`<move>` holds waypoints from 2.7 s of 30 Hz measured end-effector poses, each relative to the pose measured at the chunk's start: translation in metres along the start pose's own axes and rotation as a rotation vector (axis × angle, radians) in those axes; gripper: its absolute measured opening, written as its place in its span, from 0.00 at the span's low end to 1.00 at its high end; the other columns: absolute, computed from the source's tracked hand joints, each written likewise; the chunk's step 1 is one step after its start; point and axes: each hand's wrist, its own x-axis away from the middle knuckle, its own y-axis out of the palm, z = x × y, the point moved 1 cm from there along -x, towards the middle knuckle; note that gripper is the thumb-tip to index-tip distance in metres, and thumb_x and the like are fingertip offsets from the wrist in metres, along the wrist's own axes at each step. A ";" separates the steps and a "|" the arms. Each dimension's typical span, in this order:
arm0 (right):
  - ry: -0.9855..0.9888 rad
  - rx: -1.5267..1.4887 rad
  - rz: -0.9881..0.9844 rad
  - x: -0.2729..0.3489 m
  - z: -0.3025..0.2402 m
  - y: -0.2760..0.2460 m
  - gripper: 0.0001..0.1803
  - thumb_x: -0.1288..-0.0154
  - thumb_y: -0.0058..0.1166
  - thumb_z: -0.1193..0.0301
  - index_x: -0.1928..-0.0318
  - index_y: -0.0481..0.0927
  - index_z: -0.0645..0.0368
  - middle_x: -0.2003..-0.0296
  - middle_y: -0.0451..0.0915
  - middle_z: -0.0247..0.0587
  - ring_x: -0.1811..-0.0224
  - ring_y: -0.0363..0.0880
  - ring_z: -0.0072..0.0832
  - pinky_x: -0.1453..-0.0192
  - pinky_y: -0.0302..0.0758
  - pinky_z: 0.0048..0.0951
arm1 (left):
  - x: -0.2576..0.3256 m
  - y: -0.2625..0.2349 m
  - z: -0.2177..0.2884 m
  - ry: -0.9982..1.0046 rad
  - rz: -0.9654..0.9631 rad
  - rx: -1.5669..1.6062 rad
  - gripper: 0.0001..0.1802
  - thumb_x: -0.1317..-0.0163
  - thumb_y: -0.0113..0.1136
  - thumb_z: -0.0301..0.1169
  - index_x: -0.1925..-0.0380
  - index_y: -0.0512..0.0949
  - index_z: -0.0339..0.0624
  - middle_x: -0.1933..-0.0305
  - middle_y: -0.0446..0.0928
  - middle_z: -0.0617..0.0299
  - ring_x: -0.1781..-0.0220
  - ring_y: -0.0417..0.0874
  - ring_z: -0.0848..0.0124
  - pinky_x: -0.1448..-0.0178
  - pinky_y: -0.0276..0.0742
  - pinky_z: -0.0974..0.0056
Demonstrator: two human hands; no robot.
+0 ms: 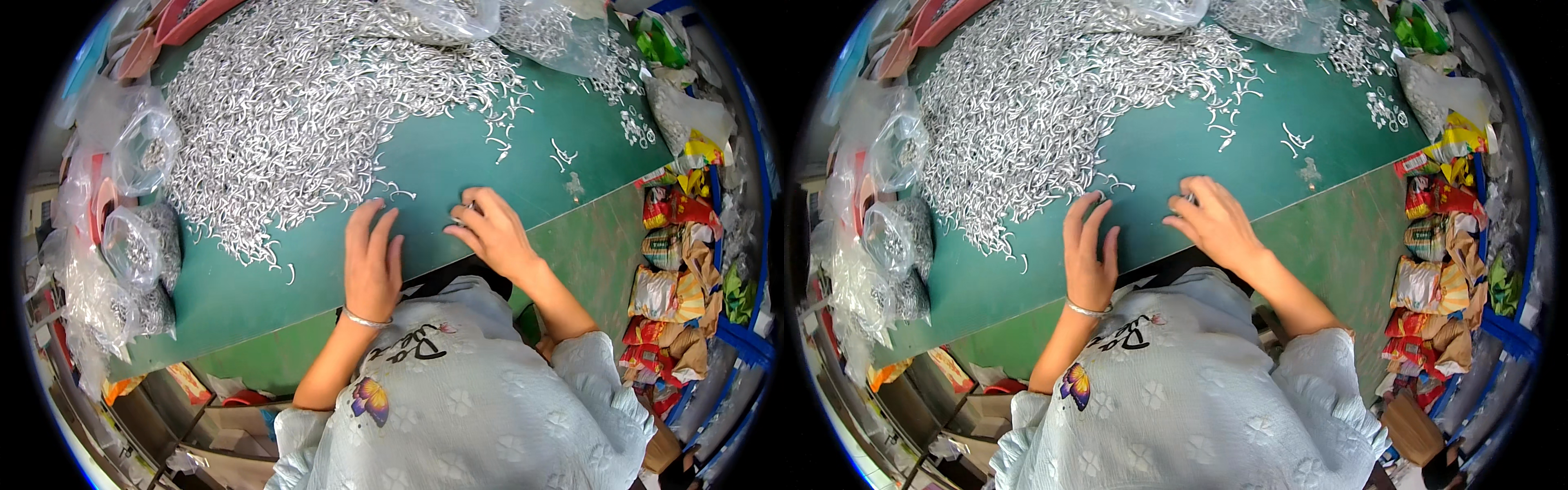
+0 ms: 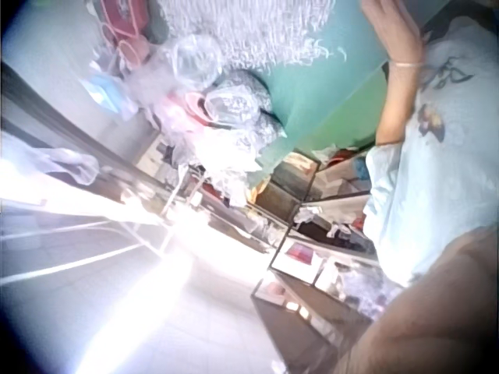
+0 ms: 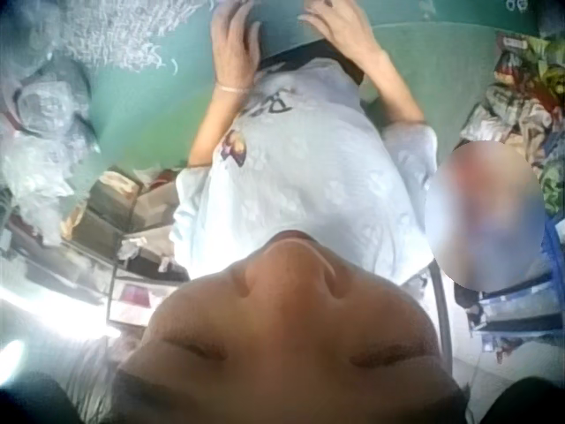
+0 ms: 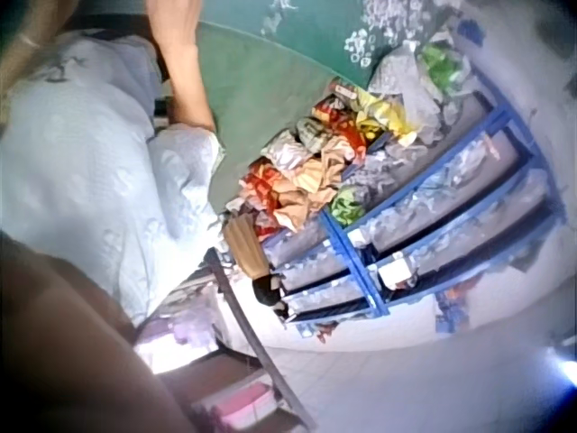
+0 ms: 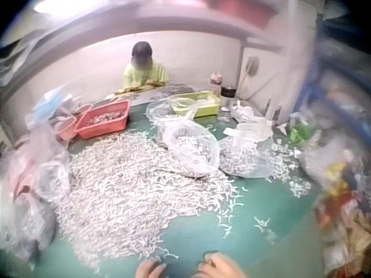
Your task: The person sorts through a pile of small curved metal hooks on a green work table by hand, picking up individual pieces and gathering them into plastic bags.
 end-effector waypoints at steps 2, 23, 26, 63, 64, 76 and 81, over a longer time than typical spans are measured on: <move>0.028 0.039 0.099 0.008 0.016 -0.012 0.15 0.48 0.67 0.72 0.61 0.77 0.60 0.60 0.72 0.46 0.61 0.75 0.42 0.59 0.74 0.39 | 0.000 0.000 -0.006 -0.005 -0.002 -0.017 0.21 0.43 0.59 0.16 0.48 0.75 0.36 0.39 0.70 0.48 0.37 0.71 0.50 0.34 0.66 0.54; -0.004 0.301 0.103 -0.037 0.016 0.012 0.08 0.49 0.52 0.77 0.65 0.76 0.58 0.66 0.73 0.40 0.58 0.70 0.37 0.54 0.63 0.38 | -0.011 0.003 -0.025 0.092 -0.128 -0.329 0.17 0.41 0.56 0.20 0.50 0.77 0.38 0.37 0.71 0.53 0.31 0.66 0.52 0.28 0.53 0.37; 0.025 0.372 0.213 -0.029 0.029 -0.010 0.08 0.48 0.52 0.77 0.65 0.75 0.58 0.66 0.73 0.40 0.58 0.70 0.38 0.54 0.63 0.40 | -0.007 -0.001 -0.025 0.075 -0.127 -0.319 0.17 0.41 0.56 0.19 0.50 0.77 0.38 0.37 0.71 0.52 0.29 0.65 0.51 0.28 0.52 0.37; 0.015 0.042 -0.170 -0.050 0.009 -0.005 0.25 0.43 0.64 0.66 0.44 0.77 0.54 0.32 0.61 0.48 0.26 0.51 0.50 0.26 0.53 0.51 | -0.028 0.001 -0.011 0.220 -0.246 -0.382 0.28 0.44 0.52 0.18 0.40 0.72 0.43 0.30 0.63 0.51 0.29 0.62 0.49 0.29 0.59 0.46; -0.010 0.045 -0.214 -0.047 0.008 -0.009 0.24 0.43 0.64 0.67 0.45 0.77 0.54 0.33 0.63 0.47 0.26 0.53 0.48 0.26 0.54 0.51 | -0.024 0.005 -0.012 0.225 -0.276 -0.382 0.28 0.44 0.51 0.18 0.41 0.71 0.41 0.30 0.62 0.51 0.28 0.61 0.49 0.28 0.59 0.45; 0.025 0.167 -0.147 -0.047 -0.002 0.008 0.27 0.39 0.61 0.60 0.42 0.74 0.58 0.35 0.65 0.51 0.29 0.57 0.49 0.27 0.54 0.52 | 0.020 -0.014 -0.017 0.046 -0.215 -0.241 0.23 0.43 0.54 0.16 0.45 0.73 0.35 0.32 0.66 0.51 0.28 0.62 0.49 0.28 0.59 0.45; 0.066 0.215 0.040 -0.055 0.007 -0.001 0.30 0.40 0.62 0.61 0.39 0.72 0.56 0.32 0.60 0.52 0.29 0.56 0.55 0.28 0.54 0.50 | 0.034 -0.033 -0.022 -0.004 -0.163 -0.297 0.21 0.42 0.54 0.17 0.47 0.75 0.37 0.33 0.68 0.52 0.29 0.64 0.50 0.29 0.60 0.44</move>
